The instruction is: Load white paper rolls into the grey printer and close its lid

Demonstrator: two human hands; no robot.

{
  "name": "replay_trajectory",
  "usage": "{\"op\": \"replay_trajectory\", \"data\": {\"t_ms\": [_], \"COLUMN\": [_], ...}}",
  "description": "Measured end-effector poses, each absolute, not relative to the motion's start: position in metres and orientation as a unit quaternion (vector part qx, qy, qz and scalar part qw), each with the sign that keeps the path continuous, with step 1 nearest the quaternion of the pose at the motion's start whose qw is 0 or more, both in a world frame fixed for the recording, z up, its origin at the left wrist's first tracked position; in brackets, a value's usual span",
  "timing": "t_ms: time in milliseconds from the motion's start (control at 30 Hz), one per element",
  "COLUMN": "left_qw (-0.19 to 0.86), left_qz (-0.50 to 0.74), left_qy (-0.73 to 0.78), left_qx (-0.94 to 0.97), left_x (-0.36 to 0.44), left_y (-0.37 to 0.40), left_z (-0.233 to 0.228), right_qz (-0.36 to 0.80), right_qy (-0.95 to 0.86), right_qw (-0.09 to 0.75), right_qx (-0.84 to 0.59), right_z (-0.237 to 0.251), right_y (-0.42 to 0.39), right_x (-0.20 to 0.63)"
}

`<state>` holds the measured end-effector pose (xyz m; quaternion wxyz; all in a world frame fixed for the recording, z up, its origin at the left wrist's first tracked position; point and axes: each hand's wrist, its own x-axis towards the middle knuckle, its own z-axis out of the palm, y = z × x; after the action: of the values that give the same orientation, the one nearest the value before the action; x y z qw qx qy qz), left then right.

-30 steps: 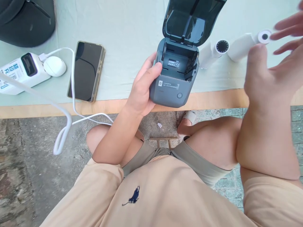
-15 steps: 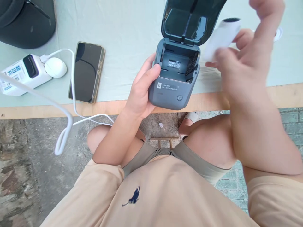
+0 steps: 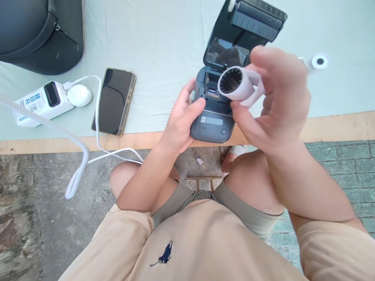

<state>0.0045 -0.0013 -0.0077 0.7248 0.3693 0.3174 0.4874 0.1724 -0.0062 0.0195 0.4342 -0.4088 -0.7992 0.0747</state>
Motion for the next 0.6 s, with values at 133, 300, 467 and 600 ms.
{"op": "replay_trajectory", "data": {"t_ms": [133,300,467,600], "left_qw": [0.718,0.724,0.733,0.733], "left_qz": [0.488,0.489,0.498,0.501], "left_qy": [0.325,0.316,0.291,0.287], "left_qx": [0.376,0.369,0.36,0.36], "left_x": [0.004,0.004,0.002,-0.001], "left_y": [-0.003,-0.004,-0.004,-0.004], "left_z": [-0.007,-0.007,-0.007,-0.008], "right_qz": [0.08,0.06,-0.005,0.0], "right_qy": [-0.784,-0.78,-0.805,-0.85], "right_qw": [0.395,0.362,0.412,0.386], "right_qx": [-0.473,-0.506,-0.427,-0.357], "right_z": [0.019,0.019,0.02,0.017], "right_y": [-0.004,-0.001,-0.009,-0.015], "right_x": [0.165,0.168,0.161,0.154]}}
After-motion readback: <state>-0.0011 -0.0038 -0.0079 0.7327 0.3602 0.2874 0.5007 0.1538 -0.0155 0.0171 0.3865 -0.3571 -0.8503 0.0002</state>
